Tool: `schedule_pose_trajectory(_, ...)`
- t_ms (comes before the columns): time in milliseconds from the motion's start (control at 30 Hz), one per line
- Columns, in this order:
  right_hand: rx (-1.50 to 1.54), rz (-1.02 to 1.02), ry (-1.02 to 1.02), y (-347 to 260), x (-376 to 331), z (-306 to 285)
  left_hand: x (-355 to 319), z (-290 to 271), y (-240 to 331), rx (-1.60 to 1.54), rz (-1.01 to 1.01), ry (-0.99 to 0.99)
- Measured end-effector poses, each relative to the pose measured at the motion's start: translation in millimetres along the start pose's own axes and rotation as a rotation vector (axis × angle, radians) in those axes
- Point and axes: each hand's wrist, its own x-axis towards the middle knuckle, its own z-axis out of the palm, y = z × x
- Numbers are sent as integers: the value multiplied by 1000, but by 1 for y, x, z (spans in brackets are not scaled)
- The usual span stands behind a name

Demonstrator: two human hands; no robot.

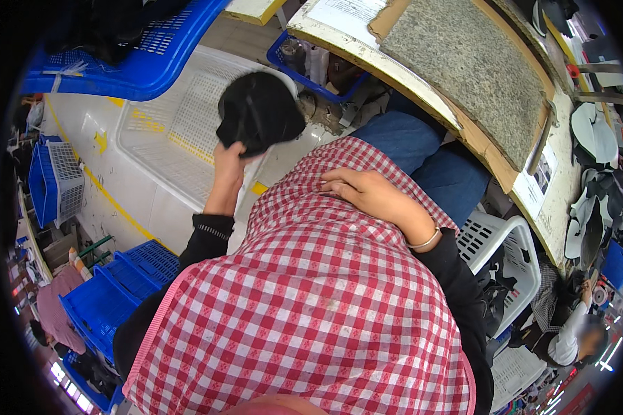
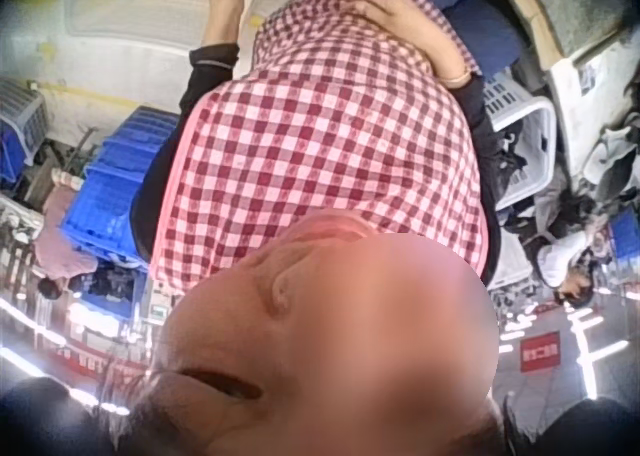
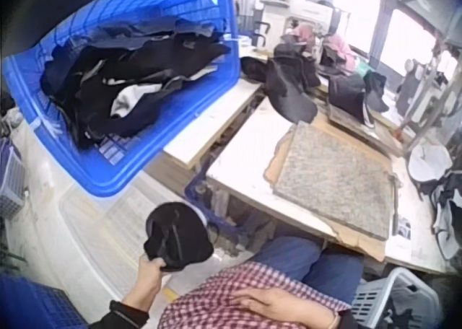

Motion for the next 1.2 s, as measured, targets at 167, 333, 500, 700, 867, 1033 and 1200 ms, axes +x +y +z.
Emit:
schedule_pose_trajectory(167, 11, -7, 73, 4, -6, -7, 91, 86, 5, -63, 161, -121)
schedule_pose_trajectory(333, -4, -6, 106, 7, -9, -7, 151, 135, -27, -28, -163, -194)
schedule_pose_trajectory(500, -21, -8, 114, 11, -9, -5, 104, 91, -88, 337, -253, -550)
schedule_pose_trajectory(700, -139, -14, 116, 19, -7, -1, 2, 20, -109, 416, -233, -927)
schedule_pose_trajectory(867, -95, -69, 100, 20, -7, -1, 1, 22, -69, 742, -268, -761)
schedule_pose_trajectory(1033, -75, -19, 135, 8, -17, -9, 12, 71, -5, 570, 117, -546)
schedule_pose_trajectory(1200, -319, -200, 837, 12, -69, -70, 31, 139, 81, 293, 435, -431)
